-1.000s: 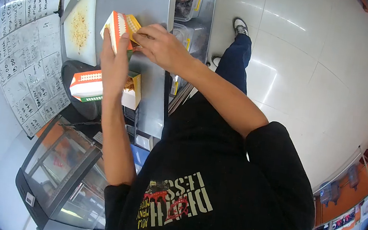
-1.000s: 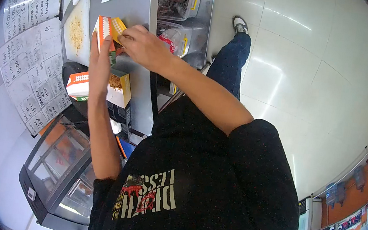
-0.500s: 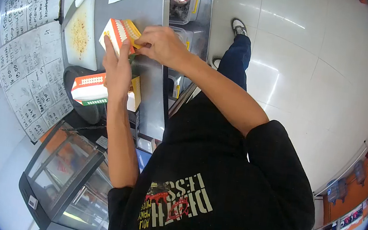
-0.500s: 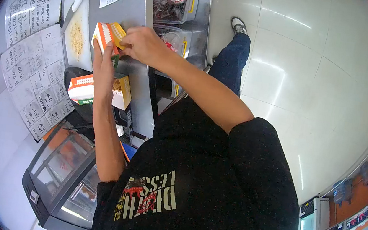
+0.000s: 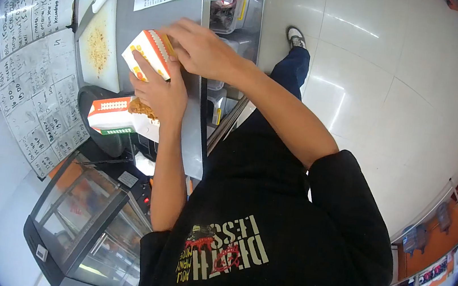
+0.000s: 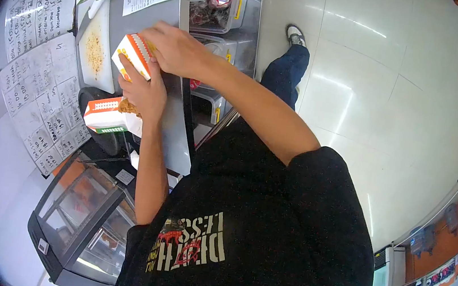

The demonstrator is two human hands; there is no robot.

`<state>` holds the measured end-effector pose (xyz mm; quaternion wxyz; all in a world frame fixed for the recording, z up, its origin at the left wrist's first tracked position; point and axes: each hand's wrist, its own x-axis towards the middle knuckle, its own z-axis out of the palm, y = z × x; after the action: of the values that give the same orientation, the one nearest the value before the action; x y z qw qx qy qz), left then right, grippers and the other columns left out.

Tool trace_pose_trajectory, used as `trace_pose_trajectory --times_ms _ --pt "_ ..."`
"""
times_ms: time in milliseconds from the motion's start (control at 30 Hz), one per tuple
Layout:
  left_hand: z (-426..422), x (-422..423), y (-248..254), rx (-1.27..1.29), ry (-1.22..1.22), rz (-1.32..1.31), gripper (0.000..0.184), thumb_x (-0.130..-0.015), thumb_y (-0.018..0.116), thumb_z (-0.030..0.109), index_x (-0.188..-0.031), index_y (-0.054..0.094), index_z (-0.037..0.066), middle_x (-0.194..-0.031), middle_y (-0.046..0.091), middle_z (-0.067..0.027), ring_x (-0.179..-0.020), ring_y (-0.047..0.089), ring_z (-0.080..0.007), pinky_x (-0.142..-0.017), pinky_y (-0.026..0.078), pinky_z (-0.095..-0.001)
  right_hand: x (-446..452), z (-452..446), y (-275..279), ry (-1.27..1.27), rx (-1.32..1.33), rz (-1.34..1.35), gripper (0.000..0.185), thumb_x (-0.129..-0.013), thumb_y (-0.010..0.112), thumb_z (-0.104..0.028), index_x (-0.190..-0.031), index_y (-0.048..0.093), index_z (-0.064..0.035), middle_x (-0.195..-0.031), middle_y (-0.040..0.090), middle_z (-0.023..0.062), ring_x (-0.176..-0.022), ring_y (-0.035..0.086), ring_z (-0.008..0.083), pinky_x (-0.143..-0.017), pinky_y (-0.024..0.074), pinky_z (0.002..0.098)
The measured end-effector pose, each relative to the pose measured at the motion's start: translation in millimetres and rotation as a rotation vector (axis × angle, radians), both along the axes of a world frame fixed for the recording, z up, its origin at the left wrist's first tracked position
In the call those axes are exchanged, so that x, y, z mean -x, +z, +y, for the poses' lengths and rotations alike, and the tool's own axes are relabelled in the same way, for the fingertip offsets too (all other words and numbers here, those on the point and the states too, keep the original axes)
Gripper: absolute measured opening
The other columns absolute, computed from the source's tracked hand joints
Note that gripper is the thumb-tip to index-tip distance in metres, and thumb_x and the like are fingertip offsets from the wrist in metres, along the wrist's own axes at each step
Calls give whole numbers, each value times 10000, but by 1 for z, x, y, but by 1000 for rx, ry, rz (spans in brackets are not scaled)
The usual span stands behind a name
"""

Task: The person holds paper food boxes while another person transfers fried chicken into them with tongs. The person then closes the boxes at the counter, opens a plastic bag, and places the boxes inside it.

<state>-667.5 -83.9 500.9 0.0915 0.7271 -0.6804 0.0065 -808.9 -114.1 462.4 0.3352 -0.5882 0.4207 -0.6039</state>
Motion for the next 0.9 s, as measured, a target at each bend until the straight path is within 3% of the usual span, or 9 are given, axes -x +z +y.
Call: trace_pose_trajectory --times_ms 133,233,400,433,600,700,800,833,900 --pt "-4 2 13 -60 -18 -21 818 -959 557 500 -1578 201 100 -1432 285 -435 -1298 336 -592 -1097 285 -587 -5 -42 12 -34 196 153 444 -871 590 -37 -1314 596 -69 -1211 641 172 -1028 651 358 -903 527 406" --pt "-8 -6 20 -92 -99 6 803 -952 586 431 -1569 213 78 -1446 264 -439 -1326 310 -595 -1112 269 -592 2 -77 1 352 62 382 489 -841 583 -1 -1320 616 -95 -1273 635 156 -1074 639 357 -919 526 410" --pt "-15 -11 28 -135 -177 -69 807 -932 622 349 -1559 216 42 -1443 254 -452 -1351 283 -591 -1122 260 -590 13 -91 7 586 199 425 554 -838 541 44 -1339 627 -174 -1330 625 104 -1114 634 329 -917 528 402" --pt "-17 -10 31 -172 -190 -132 846 -923 631 338 -1543 189 -30 -1467 236 -444 -1376 253 -585 -1140 239 -589 14 -95 2 615 215 502 548 -847 536 34 -1345 624 -177 -1343 621 92 -1118 633 320 -920 527 396" --pt "-20 -16 21 -101 -140 -31 912 -902 640 376 -1489 177 -146 -1509 218 -411 -1412 206 -576 -1160 212 -598 29 -113 23 730 269 783 516 -865 542 -22 -1340 625 -204 -1416 580 23 -1142 592 241 -889 511 373" --pt "-21 -11 26 -124 -77 10 930 -898 648 415 -1498 190 -129 -1514 191 -416 -1421 184 -572 -1163 203 -597 32 -114 30 686 323 846 477 -862 576 -75 -1328 623 -169 -1402 585 44 -1173 564 246 -863 505 370" --pt "-16 -2 31 -89 -4 -80 921 -902 644 435 -1517 201 -89 -1510 162 -432 -1424 160 -579 -1161 204 -601 26 -122 64 926 138 887 476 -872 593 -149 -1346 591 -107 -1412 567 76 -1193 549 274 -898 497 398" --pt "-14 2 32 -103 55 -16 916 -894 671 406 -1533 203 -55 -1507 121 -449 -1419 130 -605 -1161 200 -604 15 -122 56 859 228 793 499 -890 609 -215 -1357 555 -47 -1401 558 115 -1214 528 299 -950 472 422" --pt "-12 8 26 -70 132 122 928 -886 691 383 -1538 193 -51 -1513 93 -450 -1420 104 -616 -1158 194 -615 0 -119 57 734 292 756 507 -902 606 -249 -1357 543 -32 -1387 561 120 -1241 508 299 -984 453 429"
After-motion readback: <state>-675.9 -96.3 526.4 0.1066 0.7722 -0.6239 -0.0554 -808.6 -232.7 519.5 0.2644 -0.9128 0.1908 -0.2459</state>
